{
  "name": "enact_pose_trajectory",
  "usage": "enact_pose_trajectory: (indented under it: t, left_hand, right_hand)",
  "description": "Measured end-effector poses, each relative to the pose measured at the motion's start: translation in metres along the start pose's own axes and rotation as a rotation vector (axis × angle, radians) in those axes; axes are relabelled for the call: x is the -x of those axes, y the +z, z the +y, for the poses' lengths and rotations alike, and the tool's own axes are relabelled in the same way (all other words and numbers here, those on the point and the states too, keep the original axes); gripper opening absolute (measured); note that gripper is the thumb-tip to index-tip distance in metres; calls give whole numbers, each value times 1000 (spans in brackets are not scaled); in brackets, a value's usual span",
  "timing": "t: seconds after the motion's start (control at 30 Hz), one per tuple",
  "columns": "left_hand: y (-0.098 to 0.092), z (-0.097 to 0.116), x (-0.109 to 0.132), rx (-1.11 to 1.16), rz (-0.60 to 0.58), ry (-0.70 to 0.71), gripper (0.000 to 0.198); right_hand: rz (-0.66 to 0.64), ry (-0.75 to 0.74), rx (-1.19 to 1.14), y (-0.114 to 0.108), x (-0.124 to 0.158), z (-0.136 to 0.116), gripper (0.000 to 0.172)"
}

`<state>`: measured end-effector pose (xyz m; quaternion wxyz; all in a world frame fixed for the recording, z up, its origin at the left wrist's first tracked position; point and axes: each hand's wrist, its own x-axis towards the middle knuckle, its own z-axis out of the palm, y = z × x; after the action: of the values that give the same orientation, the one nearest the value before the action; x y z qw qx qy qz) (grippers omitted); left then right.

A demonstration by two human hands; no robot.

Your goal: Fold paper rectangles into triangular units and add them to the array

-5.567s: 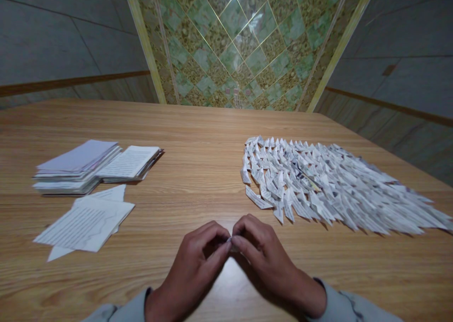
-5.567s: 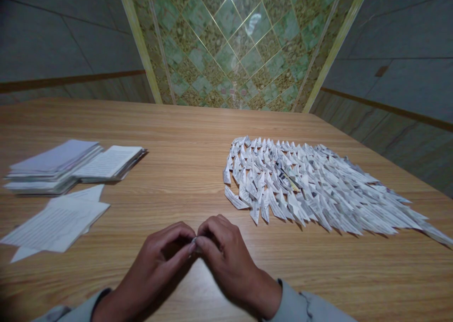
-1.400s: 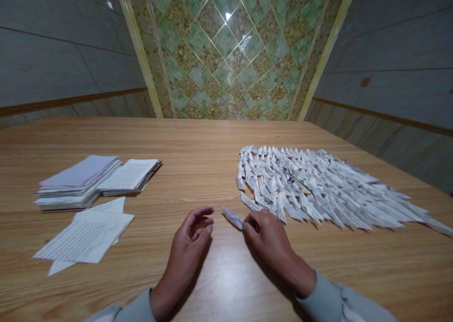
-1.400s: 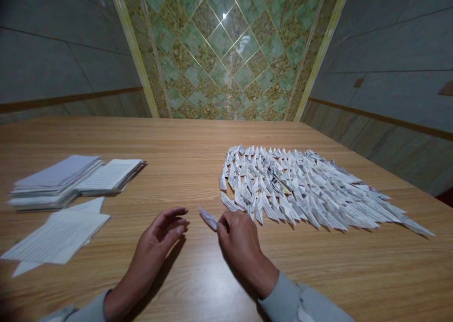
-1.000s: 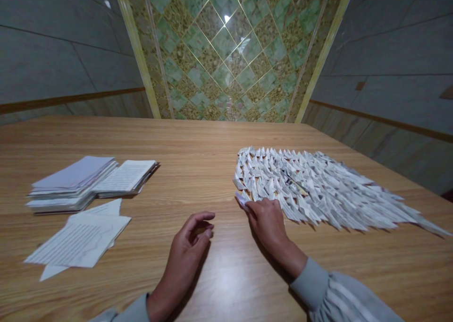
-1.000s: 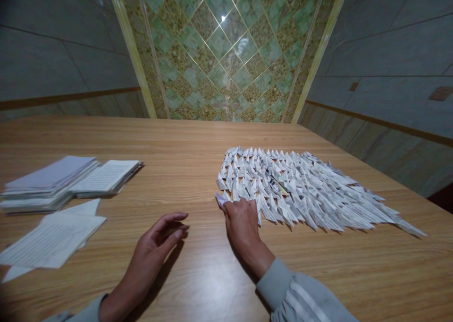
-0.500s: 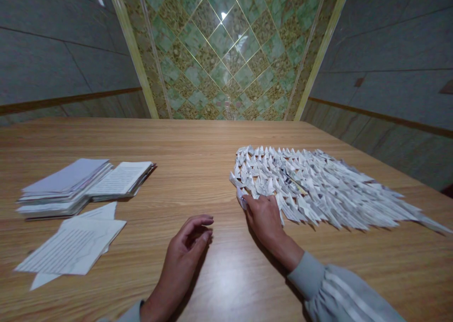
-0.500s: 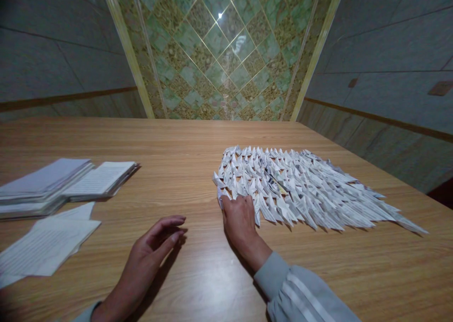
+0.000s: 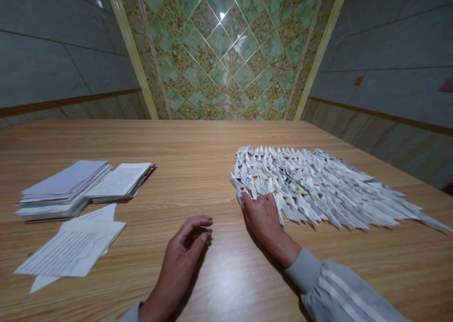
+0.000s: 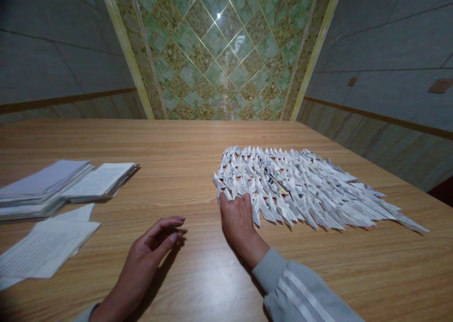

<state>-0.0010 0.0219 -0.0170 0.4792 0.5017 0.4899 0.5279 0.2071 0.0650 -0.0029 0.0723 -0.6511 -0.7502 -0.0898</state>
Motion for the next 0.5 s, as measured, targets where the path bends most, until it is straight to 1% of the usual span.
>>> enact_pose_trajectory:
  t: [0.2, 0.33, 0.4, 0.5]
  left_hand:
    - [1, 2, 1, 13, -13, 5, 17]
    - [1, 3, 1, 4, -9, 21, 16]
    - [1, 2, 1, -3, -6, 25, 16]
    - [0, -2, 0, -12, -7, 19, 17]
  right_hand:
    - [31, -23, -2, -3, 1, 1, 20]
    - [79, -124, -27, -5, 3, -4, 20]
    - [103, -174, -42, -3, 4, -8, 15]
    - [134, -185, -57, 5, 3, -11, 10]
